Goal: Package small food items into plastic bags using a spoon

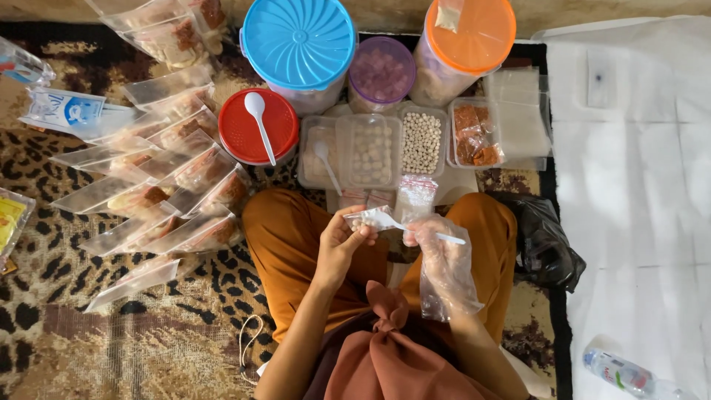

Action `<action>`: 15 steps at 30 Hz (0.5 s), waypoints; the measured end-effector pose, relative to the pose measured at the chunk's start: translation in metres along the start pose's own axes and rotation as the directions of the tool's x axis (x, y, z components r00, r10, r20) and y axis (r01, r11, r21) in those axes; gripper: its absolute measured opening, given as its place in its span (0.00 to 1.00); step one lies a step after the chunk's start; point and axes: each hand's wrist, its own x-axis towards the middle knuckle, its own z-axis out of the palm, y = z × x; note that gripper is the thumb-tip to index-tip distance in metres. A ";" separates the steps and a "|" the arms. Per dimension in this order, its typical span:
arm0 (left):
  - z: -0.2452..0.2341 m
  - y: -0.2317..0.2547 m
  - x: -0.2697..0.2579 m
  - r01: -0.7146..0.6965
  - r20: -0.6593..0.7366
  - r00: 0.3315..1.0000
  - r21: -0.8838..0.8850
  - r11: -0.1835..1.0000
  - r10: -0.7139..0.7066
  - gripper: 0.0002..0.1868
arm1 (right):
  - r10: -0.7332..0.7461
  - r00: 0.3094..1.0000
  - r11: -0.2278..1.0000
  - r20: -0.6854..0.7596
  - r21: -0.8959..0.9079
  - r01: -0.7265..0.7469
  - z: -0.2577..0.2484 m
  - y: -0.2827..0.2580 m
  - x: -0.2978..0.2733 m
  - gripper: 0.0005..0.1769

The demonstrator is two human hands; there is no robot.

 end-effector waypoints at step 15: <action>-0.008 -0.020 0.000 0.069 -0.049 0.996 -0.052 0.996 -0.071 0.13 | -0.169 0.966 0.937 0.196 -0.271 0.219 0.009 -0.058 0.016 0.11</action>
